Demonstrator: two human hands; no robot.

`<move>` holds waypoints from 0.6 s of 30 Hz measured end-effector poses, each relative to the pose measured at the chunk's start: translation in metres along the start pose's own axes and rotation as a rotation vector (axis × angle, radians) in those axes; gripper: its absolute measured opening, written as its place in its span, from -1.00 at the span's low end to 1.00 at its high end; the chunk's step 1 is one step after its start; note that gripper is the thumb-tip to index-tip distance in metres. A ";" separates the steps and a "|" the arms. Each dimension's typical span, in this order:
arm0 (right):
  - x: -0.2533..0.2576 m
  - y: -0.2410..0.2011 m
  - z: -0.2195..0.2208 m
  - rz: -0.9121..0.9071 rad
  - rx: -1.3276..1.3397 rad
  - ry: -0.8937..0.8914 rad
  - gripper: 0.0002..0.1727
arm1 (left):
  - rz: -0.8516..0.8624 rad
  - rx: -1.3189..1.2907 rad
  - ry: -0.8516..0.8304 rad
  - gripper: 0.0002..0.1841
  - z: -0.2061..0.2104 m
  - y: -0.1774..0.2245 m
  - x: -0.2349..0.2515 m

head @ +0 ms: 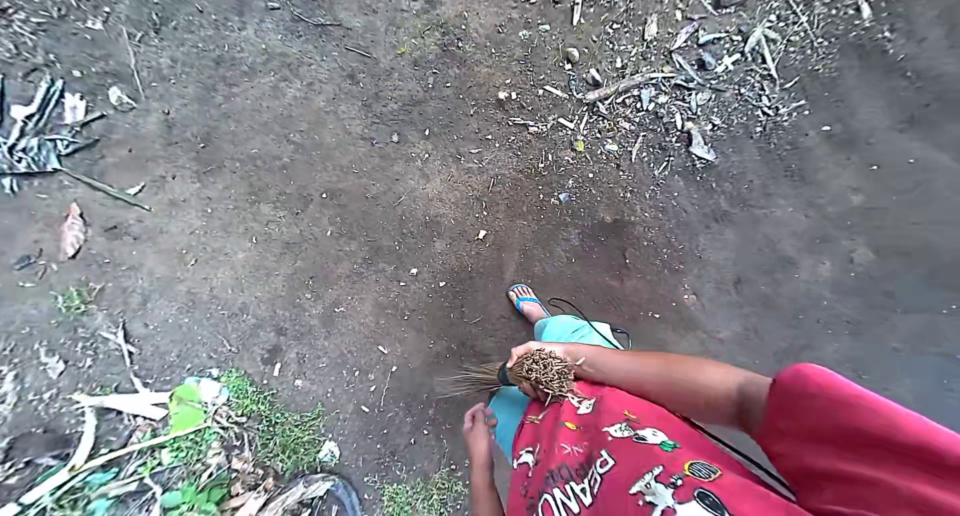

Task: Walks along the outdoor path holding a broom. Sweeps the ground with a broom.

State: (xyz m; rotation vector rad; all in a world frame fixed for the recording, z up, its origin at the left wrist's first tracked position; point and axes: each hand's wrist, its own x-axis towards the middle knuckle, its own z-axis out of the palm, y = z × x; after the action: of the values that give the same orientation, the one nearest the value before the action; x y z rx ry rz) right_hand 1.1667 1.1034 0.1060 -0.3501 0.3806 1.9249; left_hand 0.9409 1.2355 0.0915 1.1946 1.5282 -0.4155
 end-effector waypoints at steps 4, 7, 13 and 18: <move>-0.029 -0.045 -0.014 -0.131 -0.131 0.253 -0.58 | 0.057 0.006 0.034 -0.58 0.002 0.023 0.006; -0.074 -0.128 -0.028 -0.388 -0.234 0.478 -0.46 | -0.102 0.077 -0.008 -0.58 0.001 -0.008 0.007; -0.074 -0.205 -0.006 -0.675 -0.453 1.031 -0.63 | -0.365 -0.043 0.114 -0.53 -0.023 -0.090 -0.031; -0.040 -0.147 -0.001 -0.379 -0.963 1.301 -0.22 | -0.468 -0.233 0.158 -0.52 -0.014 -0.128 -0.042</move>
State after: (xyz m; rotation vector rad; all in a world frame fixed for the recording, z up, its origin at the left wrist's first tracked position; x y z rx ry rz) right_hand 1.3180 1.1225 0.1065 -2.1472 0.1298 1.1368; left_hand 0.8209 1.1723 0.0918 0.6963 1.9406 -0.4411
